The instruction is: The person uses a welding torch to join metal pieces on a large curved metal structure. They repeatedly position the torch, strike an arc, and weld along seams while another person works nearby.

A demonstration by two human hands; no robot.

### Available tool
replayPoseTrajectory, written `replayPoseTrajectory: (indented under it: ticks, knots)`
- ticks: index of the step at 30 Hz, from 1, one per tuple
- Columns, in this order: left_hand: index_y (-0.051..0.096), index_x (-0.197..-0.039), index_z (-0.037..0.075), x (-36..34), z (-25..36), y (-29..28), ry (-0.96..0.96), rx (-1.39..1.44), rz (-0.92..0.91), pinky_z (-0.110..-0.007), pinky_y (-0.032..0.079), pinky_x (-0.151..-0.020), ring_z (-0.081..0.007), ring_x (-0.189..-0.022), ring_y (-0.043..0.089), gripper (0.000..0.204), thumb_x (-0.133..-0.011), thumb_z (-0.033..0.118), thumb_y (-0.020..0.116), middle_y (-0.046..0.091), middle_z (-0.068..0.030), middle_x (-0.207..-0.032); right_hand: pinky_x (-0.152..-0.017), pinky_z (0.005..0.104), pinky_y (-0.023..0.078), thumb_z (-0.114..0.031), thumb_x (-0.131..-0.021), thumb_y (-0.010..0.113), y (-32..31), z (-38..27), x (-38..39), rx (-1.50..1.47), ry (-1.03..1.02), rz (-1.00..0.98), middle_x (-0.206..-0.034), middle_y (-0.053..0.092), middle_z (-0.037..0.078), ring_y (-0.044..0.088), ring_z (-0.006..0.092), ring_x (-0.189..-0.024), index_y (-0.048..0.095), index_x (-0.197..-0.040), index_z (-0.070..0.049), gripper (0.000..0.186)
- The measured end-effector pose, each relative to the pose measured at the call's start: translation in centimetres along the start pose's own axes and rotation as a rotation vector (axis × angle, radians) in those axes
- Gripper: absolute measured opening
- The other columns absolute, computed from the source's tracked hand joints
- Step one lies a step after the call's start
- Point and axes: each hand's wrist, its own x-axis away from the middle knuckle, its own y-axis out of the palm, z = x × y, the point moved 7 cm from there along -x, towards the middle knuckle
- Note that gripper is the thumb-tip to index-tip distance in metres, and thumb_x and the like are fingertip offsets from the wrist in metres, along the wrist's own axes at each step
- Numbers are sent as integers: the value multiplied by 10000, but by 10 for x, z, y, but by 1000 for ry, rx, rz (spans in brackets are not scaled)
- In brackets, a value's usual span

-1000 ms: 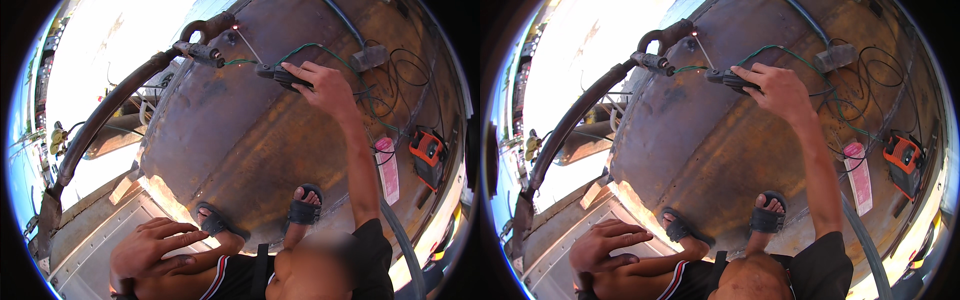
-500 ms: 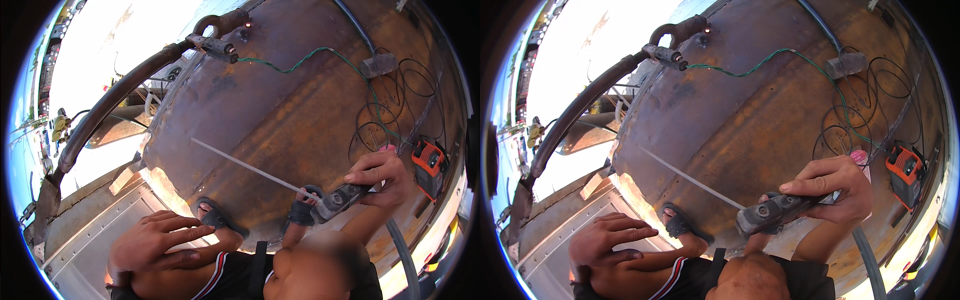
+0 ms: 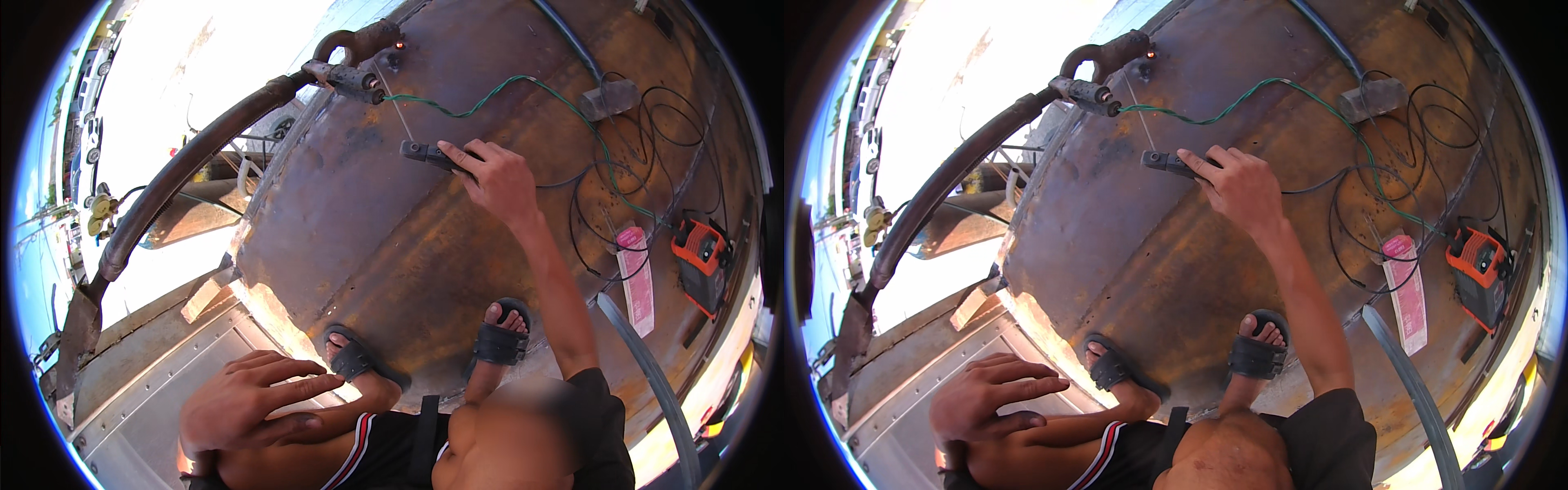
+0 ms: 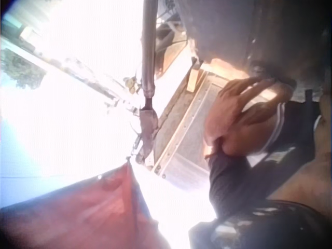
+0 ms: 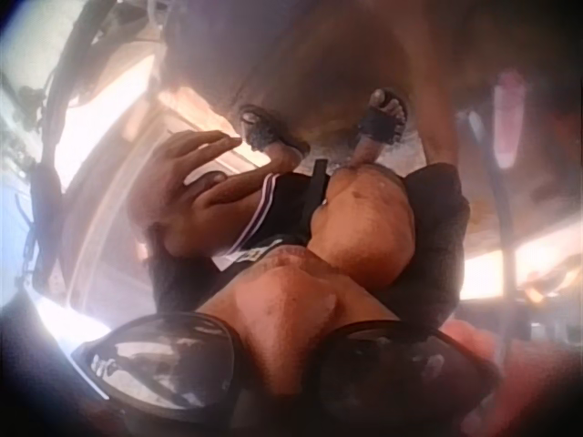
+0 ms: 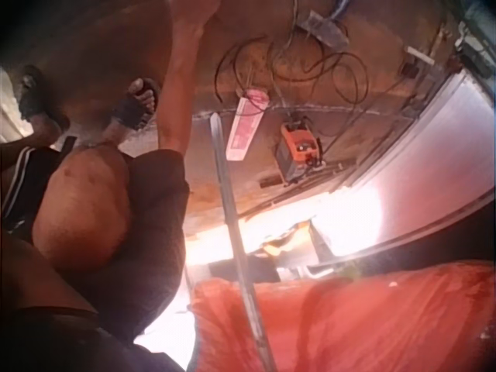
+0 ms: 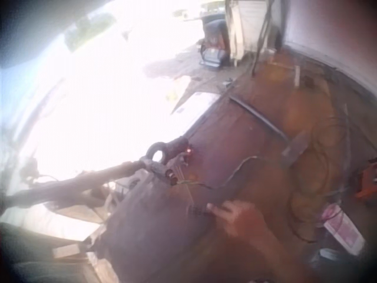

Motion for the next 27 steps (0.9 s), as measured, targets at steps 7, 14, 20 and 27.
replayPoseTrajectory:
  ticks: [7,14,20,27]
  knots:
    - [662,-1434,98,-2,-1,-2,24,20,-3,-444,551,-947,-342,-1088,710,560,-946,344,785,723,-165,-1272,-748,410,581,-119,-853,802,4,14,-10,52,37,10,-964,647,33,676,250,-856,661,-1464,-280,648]
    - [664,-1428,85,-6,-2,-3,14,31,-18,-445,548,-955,-344,-1093,712,566,-942,345,791,721,-171,-1274,-750,403,587,-151,-880,793,6,15,-11,78,52,27,-968,643,20,679,238,-862,650,-1475,-291,628]
    - [668,-1422,81,-6,-3,-3,1,35,-22,-448,547,-961,-349,-1105,712,566,-938,344,794,719,-176,-1282,-759,398,592,-162,-885,790,10,15,-10,132,66,6,-972,644,15,682,231,-865,645,-1480,-308,630]
    - [664,-1430,105,-7,-3,-3,-15,49,-20,-448,547,-981,-345,-1122,709,542,-963,362,759,716,-162,-1291,-774,395,603,-177,-895,790,10,14,-11,139,57,30,-974,653,22,693,231,-873,662,-1462,-303,594]
